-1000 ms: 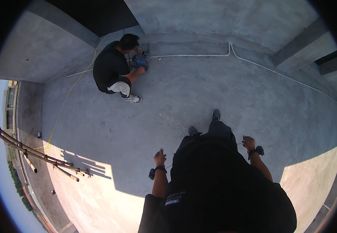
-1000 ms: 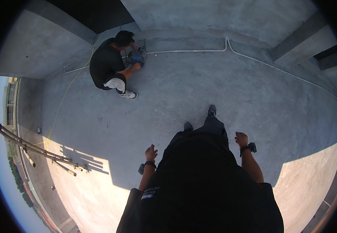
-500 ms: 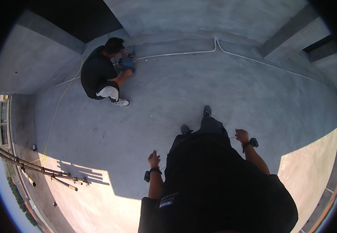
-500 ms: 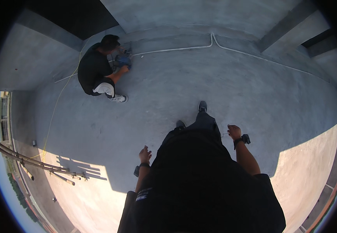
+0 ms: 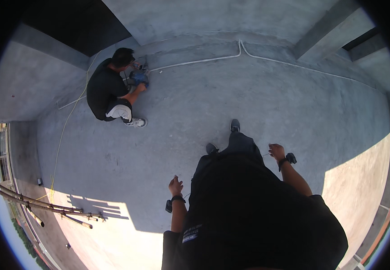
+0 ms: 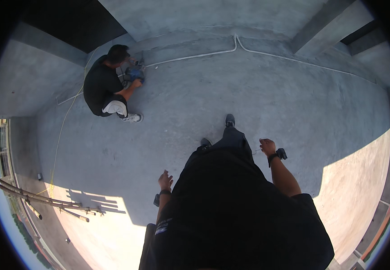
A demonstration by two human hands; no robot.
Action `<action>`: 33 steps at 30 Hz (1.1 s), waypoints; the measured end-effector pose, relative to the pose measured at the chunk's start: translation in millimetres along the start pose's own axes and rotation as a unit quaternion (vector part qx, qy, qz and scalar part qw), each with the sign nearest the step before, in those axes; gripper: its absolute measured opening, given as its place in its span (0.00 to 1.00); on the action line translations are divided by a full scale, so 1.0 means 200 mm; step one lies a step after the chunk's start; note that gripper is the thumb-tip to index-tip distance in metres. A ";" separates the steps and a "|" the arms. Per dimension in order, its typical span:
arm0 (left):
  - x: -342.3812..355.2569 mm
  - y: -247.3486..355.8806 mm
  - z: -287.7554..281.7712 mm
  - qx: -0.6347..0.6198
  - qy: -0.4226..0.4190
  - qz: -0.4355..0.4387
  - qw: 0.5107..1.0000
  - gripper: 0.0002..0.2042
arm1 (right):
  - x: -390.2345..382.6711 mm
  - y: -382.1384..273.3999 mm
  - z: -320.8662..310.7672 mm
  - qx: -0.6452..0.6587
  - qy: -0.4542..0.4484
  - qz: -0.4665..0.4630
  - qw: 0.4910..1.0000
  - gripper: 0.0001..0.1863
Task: The person retrieves a hammer drill from the adjacent room and drills into the concrete ledge.
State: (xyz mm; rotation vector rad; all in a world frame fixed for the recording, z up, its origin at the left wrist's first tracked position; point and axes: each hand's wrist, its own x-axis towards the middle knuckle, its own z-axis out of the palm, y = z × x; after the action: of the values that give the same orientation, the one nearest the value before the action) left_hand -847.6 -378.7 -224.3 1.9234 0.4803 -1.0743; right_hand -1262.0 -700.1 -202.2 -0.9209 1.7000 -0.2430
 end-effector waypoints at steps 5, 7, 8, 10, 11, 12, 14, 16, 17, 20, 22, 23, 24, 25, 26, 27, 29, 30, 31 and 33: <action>-0.01 0.01 0.01 -0.001 0.012 0.001 1.000 0.21 | 0.00 0.01 0.01 0.015 0.035 -0.017 0.999 0.14; -0.01 0.01 0.00 0.000 0.010 0.003 1.000 0.21 | 0.01 0.01 0.01 0.012 0.035 -0.018 0.999 0.14; -0.01 0.01 0.01 0.002 0.008 0.005 1.000 0.21 | 0.01 0.01 0.01 0.003 0.049 -0.018 0.999 0.15; -0.01 0.01 0.01 0.005 0.004 0.006 1.000 0.22 | 0.00 0.01 0.01 0.011 0.032 -0.021 0.999 0.15; -0.01 0.01 0.01 0.010 0.004 0.006 1.000 0.22 | 0.00 0.01 0.00 0.012 0.029 -0.022 0.999 0.15; -0.01 0.01 0.01 0.016 -0.001 0.001 1.000 0.22 | 0.00 0.02 0.00 0.013 0.030 -0.021 0.999 0.15; -0.01 0.01 0.01 0.018 0.001 0.005 1.000 0.22 | 0.00 0.02 -0.01 -0.021 0.015 0.001 1.000 0.14; -0.01 0.01 0.01 0.022 -0.002 0.005 1.000 0.21 | 0.02 0.03 -0.01 -0.013 0.006 -0.001 1.000 0.14; -0.01 0.01 0.01 0.020 -0.005 0.005 1.000 0.21 | 0.02 0.03 -0.01 -0.017 0.014 -0.004 1.000 0.14; -0.02 0.02 0.01 0.025 -0.007 0.005 1.000 0.21 | 0.05 0.05 0.01 -0.010 0.037 -0.035 0.999 0.16; -0.02 0.02 0.02 0.030 -0.006 0.005 1.000 0.21 | 0.06 0.06 0.01 -0.008 0.038 -0.036 0.999 0.16; -0.03 0.02 0.02 0.028 -0.007 0.005 1.000 0.20 | 0.06 0.06 0.01 -0.008 0.056 -0.017 0.998 0.16; -0.03 0.03 0.02 0.024 -0.016 0.000 1.000 0.20 | 0.06 0.06 0.01 -0.005 0.037 -0.037 0.999 0.16; -0.03 0.03 0.02 0.030 -0.009 0.005 0.999 0.20 | 0.05 0.06 0.01 -0.003 0.035 -0.032 0.999 0.16; -0.03 0.04 0.02 0.024 -0.012 0.002 1.000 0.20 | 0.05 0.06 0.01 -0.003 0.042 -0.017 0.999 0.16; -0.03 0.04 0.02 0.019 -0.020 -0.007 1.000 0.20 | 0.04 0.05 0.01 0.001 0.035 -0.025 0.999 0.16; -0.03 0.04 0.02 0.023 -0.015 -0.003 1.000 0.20 | 0.03 0.04 0.00 -0.023 0.022 -0.003 0.999 0.16; -0.03 0.04 0.02 0.022 -0.024 -0.005 0.999 0.20 | 0.03 0.04 0.00 -0.025 0.018 -0.003 1.000 0.16; -0.03 0.04 0.02 0.026 -0.014 -0.005 1.000 0.20 | 0.02 0.03 0.00 -0.029 0.018 -0.006 0.999 0.16; -0.03 0.04 0.02 0.023 -0.028 -0.010 0.999 0.20 | 0.02 0.03 0.00 -0.031 0.020 -0.007 0.999 0.16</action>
State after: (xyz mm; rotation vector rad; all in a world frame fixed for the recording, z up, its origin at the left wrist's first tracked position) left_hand -847.3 -385.4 -217.1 1.9275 0.4479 -1.1571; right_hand -1265.0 -698.5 -208.6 -0.9797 1.7458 -0.2209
